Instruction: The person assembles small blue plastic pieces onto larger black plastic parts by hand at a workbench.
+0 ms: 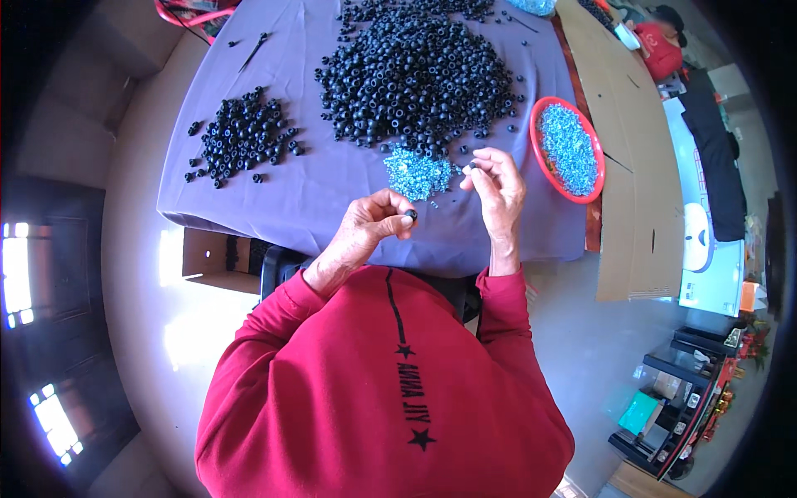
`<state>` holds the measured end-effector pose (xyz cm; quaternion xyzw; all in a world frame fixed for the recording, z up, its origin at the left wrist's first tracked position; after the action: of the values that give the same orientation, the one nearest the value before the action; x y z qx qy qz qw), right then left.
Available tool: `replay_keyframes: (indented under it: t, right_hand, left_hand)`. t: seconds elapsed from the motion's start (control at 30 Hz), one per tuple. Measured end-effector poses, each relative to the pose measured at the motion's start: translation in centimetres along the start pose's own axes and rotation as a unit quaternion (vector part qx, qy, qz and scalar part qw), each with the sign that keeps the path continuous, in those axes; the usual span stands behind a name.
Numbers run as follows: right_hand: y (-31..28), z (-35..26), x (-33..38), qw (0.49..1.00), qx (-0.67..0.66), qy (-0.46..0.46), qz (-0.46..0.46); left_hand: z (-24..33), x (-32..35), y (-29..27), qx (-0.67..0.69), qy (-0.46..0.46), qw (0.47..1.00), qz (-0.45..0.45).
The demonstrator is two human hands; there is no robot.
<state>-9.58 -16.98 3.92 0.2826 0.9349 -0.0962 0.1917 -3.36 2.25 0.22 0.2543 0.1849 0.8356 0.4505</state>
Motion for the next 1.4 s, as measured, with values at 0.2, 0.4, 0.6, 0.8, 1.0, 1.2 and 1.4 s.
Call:
replay_keyframes:
  t: [0.2,0.4,0.6,0.8,1.0,1.2,1.4]
  right_hand:
    - [1.9,-2.5,1.3,0.997,-0.046,-0.03,-0.057]
    - [3.1,-3.7,2.1,0.992,-0.077,-0.066,-0.082]
    - [4.2,-4.3,2.4,0.989,-0.088,-0.007,-0.122]
    - [4.3,-4.3,2.5,0.984,-0.015,-0.064,-0.163]
    - [4.5,-4.8,2.6,0.979,0.035,-0.096,-0.174]
    - [4.8,-5.9,1.9,0.956,0.118,-0.186,-0.191]
    - [4.9,-5.3,2.3,0.972,0.106,-0.134,-0.164]
  left_hand:
    - [1.2,-0.8,1.1,0.028,0.044,0.998,-0.024]
    - [1.8,-0.6,1.6,0.074,0.074,0.994,-0.037]
    - [1.8,0.0,1.2,0.053,0.084,0.995,-0.021]
    - [2.0,0.2,1.0,0.011,0.097,0.995,-0.015]
    - [2.1,0.4,0.7,0.006,0.091,0.996,-0.009]
    - [1.9,0.3,0.6,-0.008,0.079,0.997,-0.007]
    - [1.7,0.1,0.5,0.003,0.076,0.997,-0.005]
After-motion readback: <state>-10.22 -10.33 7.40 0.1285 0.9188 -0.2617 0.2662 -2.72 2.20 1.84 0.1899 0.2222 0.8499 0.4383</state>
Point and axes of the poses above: each hand's wrist, its own x-axis away from the middle knuckle, its own y-axis out of the palm, z = x × y, the point moved 3 cm from there along -x, towards the middle knuckle, and after that the axes turned 10 degrees about -y, right-handed, at the moved point
